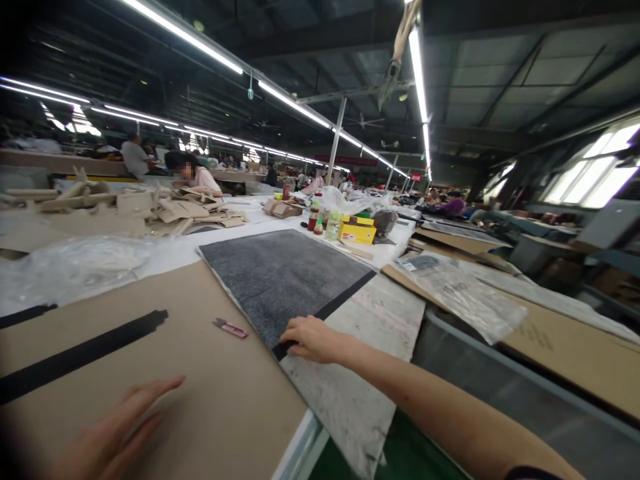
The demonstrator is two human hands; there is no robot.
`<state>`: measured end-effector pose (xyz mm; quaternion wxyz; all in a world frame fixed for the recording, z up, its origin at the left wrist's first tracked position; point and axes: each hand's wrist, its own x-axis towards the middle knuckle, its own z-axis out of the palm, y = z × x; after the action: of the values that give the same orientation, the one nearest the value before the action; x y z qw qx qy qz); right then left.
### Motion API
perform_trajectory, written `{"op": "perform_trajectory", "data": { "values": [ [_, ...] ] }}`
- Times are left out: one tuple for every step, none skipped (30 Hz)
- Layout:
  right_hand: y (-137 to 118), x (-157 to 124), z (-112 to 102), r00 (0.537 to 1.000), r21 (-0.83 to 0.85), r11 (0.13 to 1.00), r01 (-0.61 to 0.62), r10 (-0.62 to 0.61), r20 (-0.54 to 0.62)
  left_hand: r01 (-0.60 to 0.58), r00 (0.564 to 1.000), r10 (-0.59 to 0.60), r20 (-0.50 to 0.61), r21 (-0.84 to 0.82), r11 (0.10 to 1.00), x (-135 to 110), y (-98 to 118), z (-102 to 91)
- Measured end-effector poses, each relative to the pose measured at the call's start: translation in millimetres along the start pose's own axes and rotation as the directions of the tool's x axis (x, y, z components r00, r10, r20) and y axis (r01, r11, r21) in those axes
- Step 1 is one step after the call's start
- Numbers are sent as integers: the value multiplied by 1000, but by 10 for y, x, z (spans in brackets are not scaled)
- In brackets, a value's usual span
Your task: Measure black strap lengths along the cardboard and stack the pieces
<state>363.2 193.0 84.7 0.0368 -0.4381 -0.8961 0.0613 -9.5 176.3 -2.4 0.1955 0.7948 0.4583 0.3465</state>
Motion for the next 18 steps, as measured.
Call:
{"op": "perform_trajectory", "data": {
  "values": [
    [-26,-40,41,1000,-30,1000,0,-1,-26,-52,996,54,74,-21,998,127,172,140],
    [-49,-61,75,999,-76,997,5,-9,-49,-90,988,95,123,-45,995,259,342,283],
    [-65,-68,101,997,-129,992,14,-23,-67,-103,981,113,159,-65,993,389,500,425],
    [-73,-67,121,996,-180,983,24,-39,-79,-117,976,127,175,-71,991,510,636,559],
    [-73,-60,136,995,-219,975,35,-55,-85,-124,973,136,187,-72,990,617,743,681],
    [-68,-51,149,994,-239,970,44,-66,-86,-125,971,137,197,-69,990,706,819,787],
    [-59,-39,159,993,-249,967,50,-74,-87,-125,970,135,202,-64,990,775,864,874],
    [-48,-25,169,993,-252,966,57,-81,-88,-122,970,132,207,-58,991,823,884,942],
    [-36,-10,178,992,-252,965,64,-89,-89,-119,970,127,209,-52,992,852,884,991],
    [-24,7,189,991,-255,964,74,-99,-90,-116,970,123,209,-45,992,865,872,1024],
    [-12,26,200,990,-257,963,84,-110,-91,-114,971,120,207,-39,993,864,855,1043],
    [0,46,212,988,-257,962,93,-121,-93,-112,972,117,202,-33,993,854,837,1053],
    [13,66,226,987,-254,962,103,-131,-96,-110,974,114,198,-28,994,838,824,1057],
    [26,83,240,985,-248,962,111,-139,-99,-107,975,110,194,-24,994,819,815,1057],
    [39,95,255,984,-240,964,116,-144,-104,-103,976,105,190,-20,994,801,811,1057],
    [52,100,270,983,-228,967,118,-147,-112,-100,978,101,185,-16,995,785,811,1059],
    [64,97,285,982,-212,970,117,-145,-124,-96,979,97,180,-13,995,772,814,1064],
    [76,85,299,980,-192,975,112,-140,-141,-94,980,94,175,-11,996,762,817,1070]
  ]
}}
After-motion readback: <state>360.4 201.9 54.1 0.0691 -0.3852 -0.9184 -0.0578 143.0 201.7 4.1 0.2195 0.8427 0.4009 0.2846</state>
